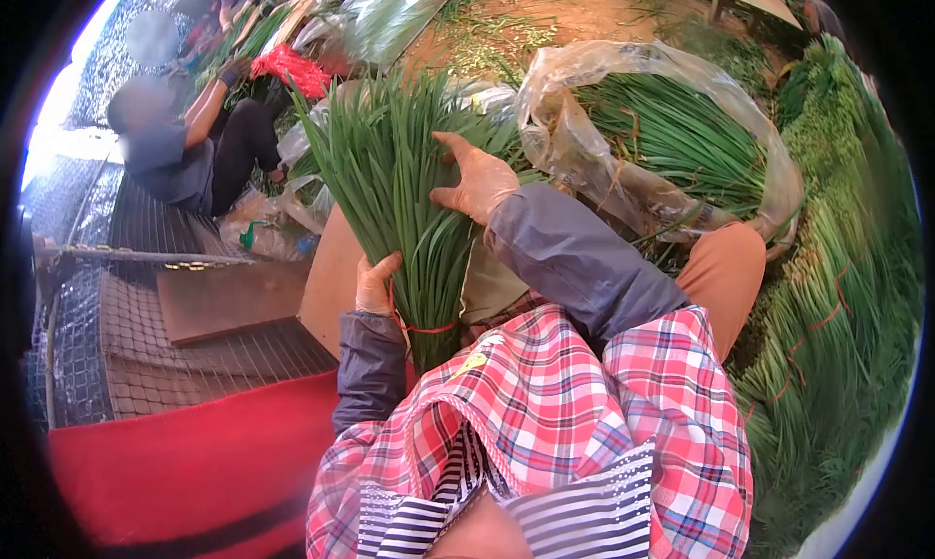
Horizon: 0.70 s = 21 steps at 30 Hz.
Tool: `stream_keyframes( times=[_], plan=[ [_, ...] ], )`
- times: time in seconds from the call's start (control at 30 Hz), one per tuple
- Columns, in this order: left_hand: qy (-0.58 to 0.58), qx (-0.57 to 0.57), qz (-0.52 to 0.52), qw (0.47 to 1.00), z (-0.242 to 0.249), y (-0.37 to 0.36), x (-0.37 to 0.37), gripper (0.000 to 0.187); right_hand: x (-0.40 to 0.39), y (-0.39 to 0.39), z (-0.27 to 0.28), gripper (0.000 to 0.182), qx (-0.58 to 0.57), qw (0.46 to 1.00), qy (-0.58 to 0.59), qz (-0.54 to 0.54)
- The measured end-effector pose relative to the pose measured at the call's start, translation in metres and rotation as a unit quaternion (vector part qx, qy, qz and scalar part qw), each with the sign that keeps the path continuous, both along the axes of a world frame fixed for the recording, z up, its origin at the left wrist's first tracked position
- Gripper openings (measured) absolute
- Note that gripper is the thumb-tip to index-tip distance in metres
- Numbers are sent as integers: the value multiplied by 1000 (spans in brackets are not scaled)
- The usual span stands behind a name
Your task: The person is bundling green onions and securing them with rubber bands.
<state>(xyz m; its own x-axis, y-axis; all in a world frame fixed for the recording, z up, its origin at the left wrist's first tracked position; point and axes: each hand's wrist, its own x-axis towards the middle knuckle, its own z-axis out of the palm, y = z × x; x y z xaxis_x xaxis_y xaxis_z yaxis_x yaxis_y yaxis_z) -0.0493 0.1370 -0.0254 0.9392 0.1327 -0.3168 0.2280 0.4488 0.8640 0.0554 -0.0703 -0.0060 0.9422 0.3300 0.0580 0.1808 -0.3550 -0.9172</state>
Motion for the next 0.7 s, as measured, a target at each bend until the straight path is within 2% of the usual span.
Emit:
stream_keyframes(
  times=[0.07,0.17,0.47,0.57,0.67,0.7],
  plan=[
    [-9,3,-18,1000,-4,-6,4,43,8,-7,-14,67,-34,999,-38,-13],
    [-5,14,-38,999,-5,-13,9,41,18,-20,-12,55,-54,998,7,4],
    [9,10,-65,998,-10,-21,16,41,39,-32,-12,38,-195,978,-3,71],
    [0,-2,-72,997,-14,-18,17,41,40,-29,-16,30,-215,973,-11,83],
    [9,10,-66,998,-15,-16,17,42,33,-21,-19,26,-230,969,-71,57],
    [12,4,-69,998,-13,-18,15,42,34,-22,-26,26,-144,987,-69,-4]
  ],
)
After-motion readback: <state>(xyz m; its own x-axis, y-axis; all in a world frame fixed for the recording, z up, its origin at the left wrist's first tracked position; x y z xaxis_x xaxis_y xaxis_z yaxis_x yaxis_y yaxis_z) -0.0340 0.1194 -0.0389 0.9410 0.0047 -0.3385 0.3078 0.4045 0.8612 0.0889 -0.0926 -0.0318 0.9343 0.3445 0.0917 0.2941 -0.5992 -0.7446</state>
